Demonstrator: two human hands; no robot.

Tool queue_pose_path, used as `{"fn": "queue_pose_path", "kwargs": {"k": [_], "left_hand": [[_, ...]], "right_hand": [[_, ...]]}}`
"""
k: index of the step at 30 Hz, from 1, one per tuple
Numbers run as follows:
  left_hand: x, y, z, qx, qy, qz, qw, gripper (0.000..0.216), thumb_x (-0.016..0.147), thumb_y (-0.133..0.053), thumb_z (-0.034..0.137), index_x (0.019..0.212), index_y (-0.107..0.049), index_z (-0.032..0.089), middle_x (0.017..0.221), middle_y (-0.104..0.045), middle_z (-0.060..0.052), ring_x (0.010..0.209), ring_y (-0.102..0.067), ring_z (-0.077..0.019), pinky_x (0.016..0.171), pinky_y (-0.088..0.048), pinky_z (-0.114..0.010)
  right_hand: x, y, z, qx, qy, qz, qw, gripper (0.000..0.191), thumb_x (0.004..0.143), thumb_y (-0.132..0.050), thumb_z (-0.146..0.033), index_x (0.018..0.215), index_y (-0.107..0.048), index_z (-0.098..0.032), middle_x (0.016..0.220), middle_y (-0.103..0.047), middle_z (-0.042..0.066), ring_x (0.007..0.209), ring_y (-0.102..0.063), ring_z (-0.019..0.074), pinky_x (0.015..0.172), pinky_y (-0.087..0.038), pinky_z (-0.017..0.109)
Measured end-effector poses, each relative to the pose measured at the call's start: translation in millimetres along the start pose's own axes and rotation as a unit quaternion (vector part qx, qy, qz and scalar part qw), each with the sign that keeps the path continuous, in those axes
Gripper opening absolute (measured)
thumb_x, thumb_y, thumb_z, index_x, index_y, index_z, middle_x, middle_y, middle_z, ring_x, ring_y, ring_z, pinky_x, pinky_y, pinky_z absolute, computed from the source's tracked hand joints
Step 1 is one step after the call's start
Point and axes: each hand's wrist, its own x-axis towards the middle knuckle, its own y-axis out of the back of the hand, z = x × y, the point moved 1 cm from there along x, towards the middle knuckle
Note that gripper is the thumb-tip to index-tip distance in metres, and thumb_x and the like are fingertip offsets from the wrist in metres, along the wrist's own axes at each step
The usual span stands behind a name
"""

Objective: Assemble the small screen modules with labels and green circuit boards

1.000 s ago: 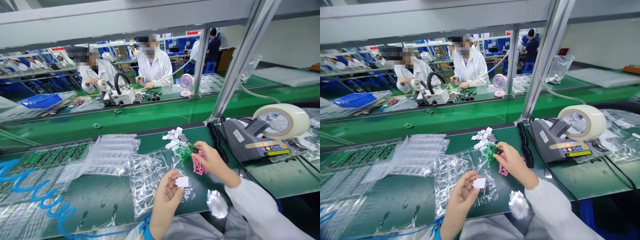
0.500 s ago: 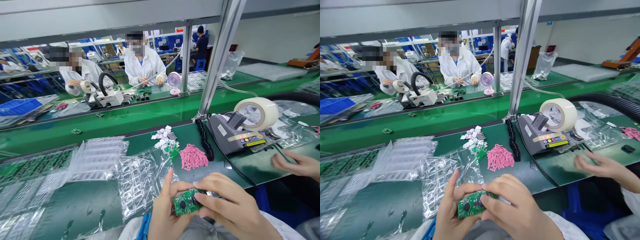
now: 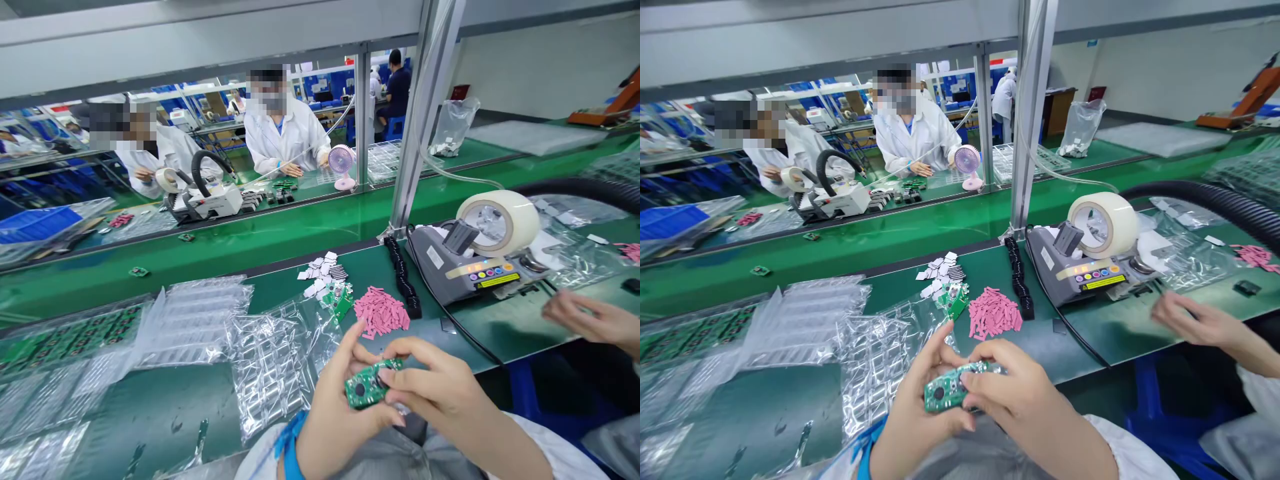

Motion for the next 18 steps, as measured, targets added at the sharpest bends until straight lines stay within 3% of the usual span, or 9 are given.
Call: {"fn": "queue_pose_path", "kwargs": {"k": [3, 5, 8, 12, 15, 18], "left_hand": [[13.2, 1.6, -0.8, -0.140, 0.116, -0.023, 0.983, 0.083, 0.058, -0.077, 0.043, 0.131, -0.039, 0.031, 0.104, -0.053, -0.005, 0.094, -0.054, -0.0211, 0.080, -0.047, -0.035], [22.2, 2.7, -2.6, -0.193, 0.190, -0.020, 0.962, 0.067, 0.069, -0.069, 0.042, 0.128, -0.042, 0.026, 0.096, -0.055, -0.004, 0.084, -0.055, -0.0169, 0.076, -0.047, -0.034], [34.6, 5.1, -5.8, -0.163, 0.228, -0.050, 0.959, 0.053, 0.067, -0.072, 0.028, 0.116, -0.052, 0.020, 0.081, -0.059, -0.001, 0.071, -0.054, -0.0107, 0.068, -0.043, -0.026], [50.3, 6.5, -12.3, -0.094, 0.238, -0.116, 0.960, 0.053, 0.053, -0.080, 0.020, 0.102, -0.060, 0.017, 0.068, -0.061, 0.003, 0.064, -0.055, -0.0085, 0.062, -0.040, -0.022], [68.2, 10.0, -20.5, -0.060, 0.251, -0.136, 0.957, 0.041, 0.047, -0.082, 0.018, 0.084, -0.064, 0.013, 0.060, -0.061, 0.003, 0.058, -0.055, -0.0089, 0.060, -0.041, -0.023], [100.5, 29.3, -28.6, -0.008, 0.237, -0.093, 0.967, 0.039, 0.053, -0.080, 0.020, 0.086, -0.064, 0.011, 0.060, -0.061, 0.002, 0.054, -0.054, -0.0082, 0.053, -0.039, -0.021]], "right_hand": [[2.2, -2.4, 14.1, -0.041, 0.054, 0.005, 0.998, 0.018, 0.092, -0.045, -0.020, 0.098, -0.062, -0.017, 0.095, -0.063, 0.009, 0.085, -0.060, 0.0172, 0.071, -0.054, 0.029], [3.6, -2.3, 22.6, -0.051, 0.063, -0.022, 0.996, 0.023, 0.093, -0.043, -0.024, 0.112, -0.056, -0.016, 0.097, -0.064, 0.009, 0.091, -0.060, 0.0184, 0.078, -0.054, 0.031], [5.8, -0.5, 31.5, -0.069, 0.040, -0.107, 0.991, 0.041, 0.091, -0.050, -0.030, 0.129, -0.042, -0.015, 0.103, -0.064, 0.009, 0.094, -0.061, 0.0195, 0.078, -0.055, 0.030], [9.6, 0.6, 38.8, -0.101, 0.053, -0.188, 0.975, 0.065, 0.076, -0.071, -0.028, 0.132, -0.040, -0.017, 0.101, -0.066, 0.007, 0.088, -0.064, 0.0209, 0.070, -0.057, 0.027], [4.2, -2.9, 50.5, -0.121, 0.069, -0.158, 0.977, 0.063, 0.076, -0.070, -0.028, 0.132, -0.041, -0.017, 0.101, -0.067, 0.007, 0.088, -0.065, 0.0212, 0.072, -0.057, 0.027], [-19.1, -13.4, 73.4, -0.171, 0.085, -0.057, 0.980, 0.058, 0.084, -0.060, -0.038, 0.134, -0.039, -0.019, 0.116, -0.063, 0.011, 0.100, -0.063, 0.0263, 0.079, -0.057, 0.032]]}}
